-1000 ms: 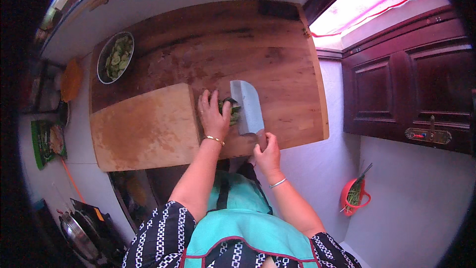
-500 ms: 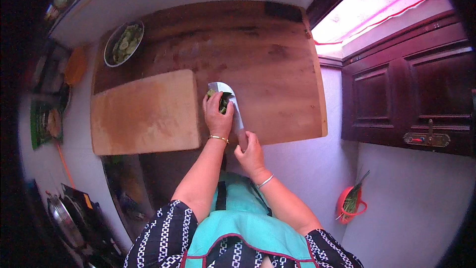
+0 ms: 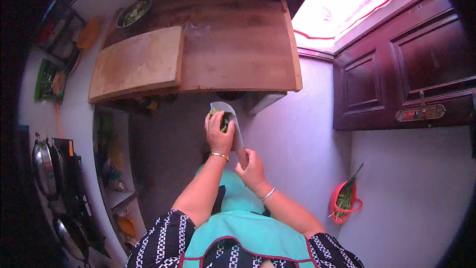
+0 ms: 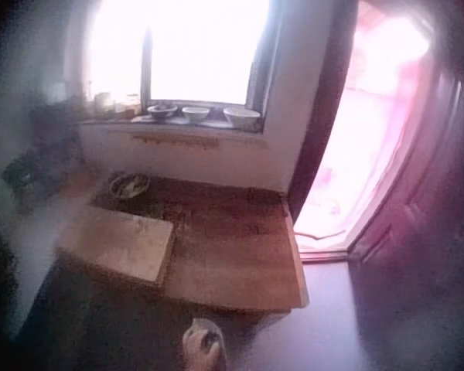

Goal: The person slices cucumbers into thin rounds on a wooden cutting board using a large knife. After slicing, they transfer the cucumber pieces into a metal bowl. Finally, they clean the cutting board and knife with a yellow cloth.

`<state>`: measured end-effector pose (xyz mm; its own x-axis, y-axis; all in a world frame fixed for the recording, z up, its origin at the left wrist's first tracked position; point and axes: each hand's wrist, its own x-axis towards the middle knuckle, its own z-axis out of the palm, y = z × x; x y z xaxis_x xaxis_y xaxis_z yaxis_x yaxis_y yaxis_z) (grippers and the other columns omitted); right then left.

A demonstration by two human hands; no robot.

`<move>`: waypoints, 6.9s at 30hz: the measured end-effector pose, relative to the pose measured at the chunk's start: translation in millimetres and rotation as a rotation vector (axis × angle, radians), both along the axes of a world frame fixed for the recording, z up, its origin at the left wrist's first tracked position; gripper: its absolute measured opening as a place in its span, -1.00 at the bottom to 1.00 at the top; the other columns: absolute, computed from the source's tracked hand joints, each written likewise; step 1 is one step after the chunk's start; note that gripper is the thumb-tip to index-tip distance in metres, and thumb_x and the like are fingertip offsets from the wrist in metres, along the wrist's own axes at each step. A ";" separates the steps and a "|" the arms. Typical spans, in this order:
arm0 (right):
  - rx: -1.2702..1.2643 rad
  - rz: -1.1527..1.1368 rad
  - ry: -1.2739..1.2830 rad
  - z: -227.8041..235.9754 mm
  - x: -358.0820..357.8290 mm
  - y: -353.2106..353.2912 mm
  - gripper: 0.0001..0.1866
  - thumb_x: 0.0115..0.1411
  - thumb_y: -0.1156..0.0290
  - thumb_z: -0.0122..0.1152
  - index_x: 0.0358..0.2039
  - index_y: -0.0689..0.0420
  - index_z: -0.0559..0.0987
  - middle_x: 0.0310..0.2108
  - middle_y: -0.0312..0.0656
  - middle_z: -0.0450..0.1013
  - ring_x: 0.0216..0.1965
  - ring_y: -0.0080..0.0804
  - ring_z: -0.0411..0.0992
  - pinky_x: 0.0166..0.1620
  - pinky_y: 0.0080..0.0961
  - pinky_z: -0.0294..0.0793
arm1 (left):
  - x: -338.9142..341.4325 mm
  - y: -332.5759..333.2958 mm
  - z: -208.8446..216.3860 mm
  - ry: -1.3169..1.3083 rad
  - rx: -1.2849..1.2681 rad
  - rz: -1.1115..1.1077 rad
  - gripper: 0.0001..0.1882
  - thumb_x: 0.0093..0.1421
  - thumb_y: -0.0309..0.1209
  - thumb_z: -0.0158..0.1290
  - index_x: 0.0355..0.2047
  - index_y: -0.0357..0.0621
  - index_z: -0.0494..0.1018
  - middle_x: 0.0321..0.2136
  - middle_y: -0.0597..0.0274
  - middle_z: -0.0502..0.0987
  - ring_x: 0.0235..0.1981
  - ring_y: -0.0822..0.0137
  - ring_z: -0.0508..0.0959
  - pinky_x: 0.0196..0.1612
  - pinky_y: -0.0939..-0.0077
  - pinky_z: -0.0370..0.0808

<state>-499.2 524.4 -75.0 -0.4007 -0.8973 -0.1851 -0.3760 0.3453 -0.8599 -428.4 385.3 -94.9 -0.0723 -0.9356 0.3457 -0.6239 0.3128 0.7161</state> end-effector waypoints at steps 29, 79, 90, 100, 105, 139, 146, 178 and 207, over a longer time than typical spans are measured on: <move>0.199 -0.110 -0.077 -247.5 -53.9 -139.5 -0.81 -0.02 0.42 0.13 -0.51 0.33 0.49 -0.65 -0.05 0.45 -0.61 -0.26 0.46 -0.51 -0.37 0.42 | 35.9 -118.5 -326.9 -0.777 -0.193 -0.397 -0.60 0.21 -0.43 -0.11 0.06 -0.24 0.30 0.05 -0.11 0.35 0.07 -0.02 0.37 0.09 0.21 0.33; -0.011 1.503 -0.179 -60.8 195.1 -253.3 -0.58 0.02 0.49 0.21 -0.07 0.23 0.37 -0.29 -0.25 0.40 -0.26 -0.54 0.39 -0.18 -0.58 0.43 | 308.9 95.1 -115.0 1.068 0.126 1.064 -0.65 0.28 -0.22 -0.04 -0.08 -0.24 0.44 -0.16 0.27 0.53 -0.14 0.43 0.49 -0.02 0.52 0.39; -0.096 1.791 -0.329 -98.3 392.5 -187.8 -0.58 0.01 0.50 0.20 -0.08 0.22 0.38 -0.37 -0.24 0.44 -0.39 -0.54 0.43 -0.31 -0.57 0.46 | 435.6 208.8 -151.3 1.076 -0.111 1.337 -0.65 0.27 -0.18 -0.03 -0.14 -0.20 0.46 -0.20 0.25 0.53 -0.15 0.41 0.50 -0.05 0.54 0.41; -0.145 1.810 -0.177 -109.0 534.8 -140.3 -0.58 0.00 0.48 0.22 -0.08 0.22 0.39 -0.32 -0.15 0.48 -0.31 -0.41 0.48 -0.22 -0.47 0.46 | 583.1 259.4 -161.2 1.083 -0.196 1.351 -0.66 0.24 -0.08 -0.04 -0.25 -0.07 0.50 -0.35 0.42 0.53 -0.32 0.55 0.47 -0.32 0.65 0.30; -0.062 1.795 -0.140 -84.0 628.2 -113.4 -0.54 0.01 0.46 0.20 -0.05 0.23 0.37 -0.33 -0.15 0.48 -0.29 -0.42 0.48 -0.21 -0.46 0.47 | 682.3 284.9 -128.3 1.127 -0.232 1.437 -0.70 0.25 -0.19 -0.01 -0.22 -0.17 0.51 -0.35 0.36 0.55 -0.31 0.50 0.50 -0.16 0.58 0.41; -0.277 0.709 -0.254 9.2 509.8 -234.0 -0.50 0.01 0.53 0.15 0.02 0.14 0.31 -0.24 -0.23 0.41 -0.23 -0.51 0.41 -0.11 -0.54 0.41 | 730.7 -65.2 -76.0 1.158 0.269 0.425 -0.65 0.24 -0.22 0.05 -0.15 -0.27 0.41 -0.27 0.25 0.53 -0.27 0.46 0.52 -0.16 0.54 0.46; -0.268 0.438 -0.420 5.1 356.2 -358.2 -0.52 0.01 0.54 0.07 0.00 0.19 0.29 -0.31 -0.23 0.40 -0.37 -0.54 0.42 -0.29 -0.58 0.45 | 539.9 -264.1 3.0 0.953 0.224 0.116 -0.67 0.30 -0.15 -0.06 -0.25 -0.20 0.44 -0.40 0.38 0.47 -0.38 0.57 0.40 -0.29 0.65 0.39; 0.027 0.069 -0.750 19.7 180.8 -773.9 -0.73 0.29 0.22 -0.02 -0.15 0.15 0.36 -0.44 -0.30 0.40 -0.58 -0.61 0.38 -0.51 -0.66 0.40 | 223.8 -765.5 4.4 1.815 1.440 -0.972 -0.50 0.29 -0.01 -0.19 0.09 -0.06 0.29 -0.06 0.12 0.46 -0.09 0.15 0.49 -0.04 0.22 0.48; 0.194 -0.297 0.831 -138.2 -163.6 -746.6 -0.44 0.00 0.51 0.18 0.08 -0.08 0.41 -0.18 -0.11 0.32 -0.12 -0.15 0.33 -0.06 -0.27 0.37 | -5.1 -835.6 -47.6 0.732 1.031 -0.454 -0.69 0.24 -0.31 0.02 -0.08 -0.23 0.40 -0.28 0.31 0.50 -0.30 0.48 0.49 -0.23 0.53 0.46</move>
